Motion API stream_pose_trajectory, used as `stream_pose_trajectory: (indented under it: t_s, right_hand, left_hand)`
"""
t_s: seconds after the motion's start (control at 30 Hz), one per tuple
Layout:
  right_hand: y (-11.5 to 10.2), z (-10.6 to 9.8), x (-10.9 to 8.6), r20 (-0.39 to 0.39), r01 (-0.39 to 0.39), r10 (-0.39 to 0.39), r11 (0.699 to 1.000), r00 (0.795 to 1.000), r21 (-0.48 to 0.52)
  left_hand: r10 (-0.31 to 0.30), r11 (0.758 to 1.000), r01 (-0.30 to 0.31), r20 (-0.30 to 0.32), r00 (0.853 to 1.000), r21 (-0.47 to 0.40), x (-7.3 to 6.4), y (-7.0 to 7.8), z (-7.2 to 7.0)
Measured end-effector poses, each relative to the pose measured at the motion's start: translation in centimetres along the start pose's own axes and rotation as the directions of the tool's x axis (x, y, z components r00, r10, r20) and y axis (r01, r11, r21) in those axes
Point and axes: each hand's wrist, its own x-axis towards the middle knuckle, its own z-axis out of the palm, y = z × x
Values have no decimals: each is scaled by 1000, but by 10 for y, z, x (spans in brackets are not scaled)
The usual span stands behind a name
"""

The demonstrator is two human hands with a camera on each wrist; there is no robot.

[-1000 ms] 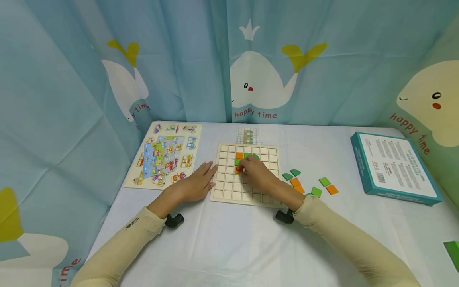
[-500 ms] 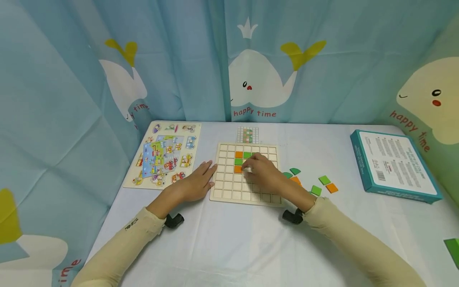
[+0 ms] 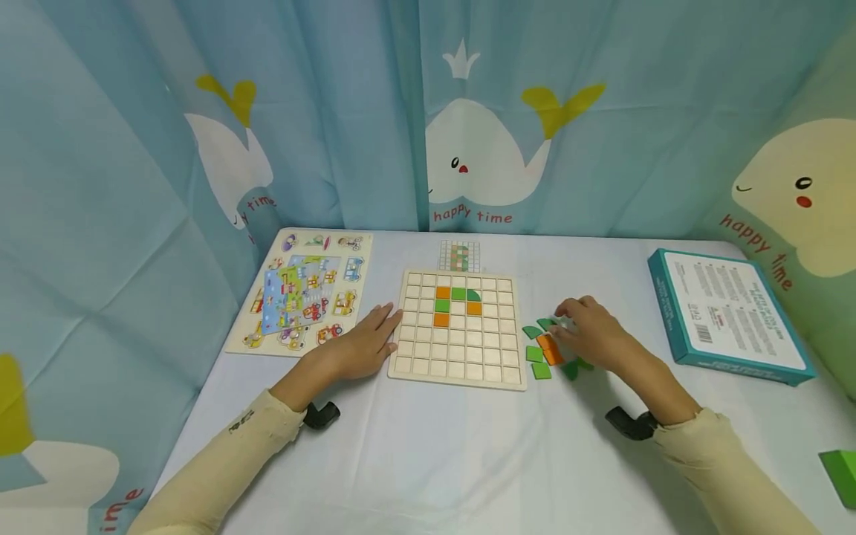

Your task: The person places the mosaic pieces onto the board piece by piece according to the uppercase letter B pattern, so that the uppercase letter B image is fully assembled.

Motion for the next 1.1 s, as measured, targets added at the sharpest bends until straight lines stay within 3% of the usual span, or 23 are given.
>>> stream_pose_trajectory:
  t_s: [0.13, 0.23, 0.37, 0.63, 1.1]
  right_hand:
    - [29, -9, -15, 41, -118, 120, 991, 992, -59]
    - [45, -14, -22, 85, -150, 154, 987, 984, -55]
    - [55, -16, -26, 98, -117, 117, 993, 988, -10]
    - [62, -4, -25, -59, -54, 56, 998, 997, 20]
    - [64, 10, -11, -146, 41, -22, 991, 989, 129]
  left_hand:
    - [9, 1000, -9, 6, 1000, -18, -1, 0, 0]
    - [20, 1000, -20, 5, 1000, -12, -1, 0, -1]
    - [16, 1000, -16, 2, 1000, -11, -2, 2, -2]
    - [4, 1000, -4, 1, 1000, -7, -1, 1, -1]
    - [2, 1000, -2, 7, 1000, -2, -1, 1, 0]
